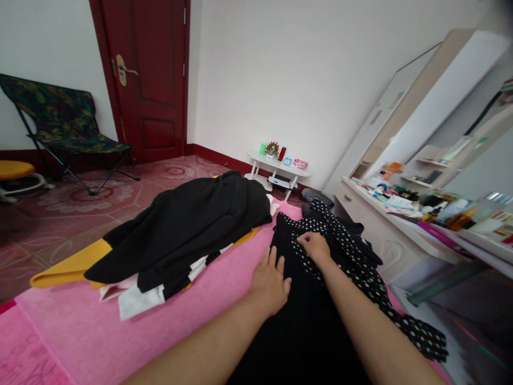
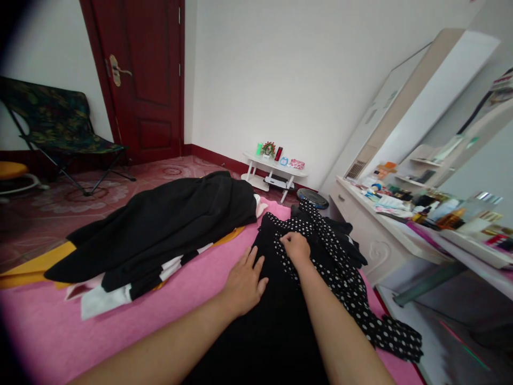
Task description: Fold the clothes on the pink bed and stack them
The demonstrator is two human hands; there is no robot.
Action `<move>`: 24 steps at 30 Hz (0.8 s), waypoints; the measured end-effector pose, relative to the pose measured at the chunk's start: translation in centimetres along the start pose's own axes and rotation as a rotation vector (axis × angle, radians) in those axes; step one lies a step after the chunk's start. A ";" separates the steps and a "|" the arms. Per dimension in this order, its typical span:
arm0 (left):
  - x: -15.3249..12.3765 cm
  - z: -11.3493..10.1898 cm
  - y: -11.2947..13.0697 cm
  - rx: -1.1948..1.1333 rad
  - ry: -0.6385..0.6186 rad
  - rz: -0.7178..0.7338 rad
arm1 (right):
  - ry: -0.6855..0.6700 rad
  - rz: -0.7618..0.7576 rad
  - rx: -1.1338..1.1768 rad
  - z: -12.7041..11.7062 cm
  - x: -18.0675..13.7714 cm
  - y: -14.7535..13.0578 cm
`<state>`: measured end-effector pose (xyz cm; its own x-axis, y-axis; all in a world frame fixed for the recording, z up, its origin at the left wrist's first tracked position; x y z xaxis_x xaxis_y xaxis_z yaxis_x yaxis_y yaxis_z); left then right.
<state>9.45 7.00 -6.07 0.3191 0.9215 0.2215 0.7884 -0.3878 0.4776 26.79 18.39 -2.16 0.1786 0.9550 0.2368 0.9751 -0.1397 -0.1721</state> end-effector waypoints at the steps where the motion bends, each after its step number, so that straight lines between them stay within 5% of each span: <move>1: 0.1 0.1 0.0 0.004 -0.002 -0.007 | 0.025 0.026 -0.022 -0.1 0.1 0.4; 6: 0.2 0.3 0.0 0.013 -0.016 -0.020 | 0.031 0.066 -0.131 0.3 -0.1 1.4; 11: 0.2 0.4 0.1 0.031 0.009 -0.016 | 0.174 -0.082 -0.090 -0.6 0.7 -2.2; 17: 0.2 0.3 0.1 0.040 0.010 0.000 | -0.030 -0.264 0.134 2.7 2.4 -6.7; 24: 0.3 0.6 0.1 0.040 -0.041 0.033 | -0.181 -0.372 0.217 5.6 1.9 -7.0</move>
<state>9.91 7.27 -6.47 0.3662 0.9085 0.2015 0.7968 -0.4180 0.4363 19.61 22.63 -5.87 -0.2227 0.9628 0.1531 0.9152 0.2606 -0.3075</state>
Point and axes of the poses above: each hand's wrist, its own x-axis towards the middle knuckle, its own z-axis out of the palm, y = z × x, the point moved 5 cm from there along x, towards the middle knuckle, and after that the axes turned 3 degrees about -x, right-handed, at the moved point
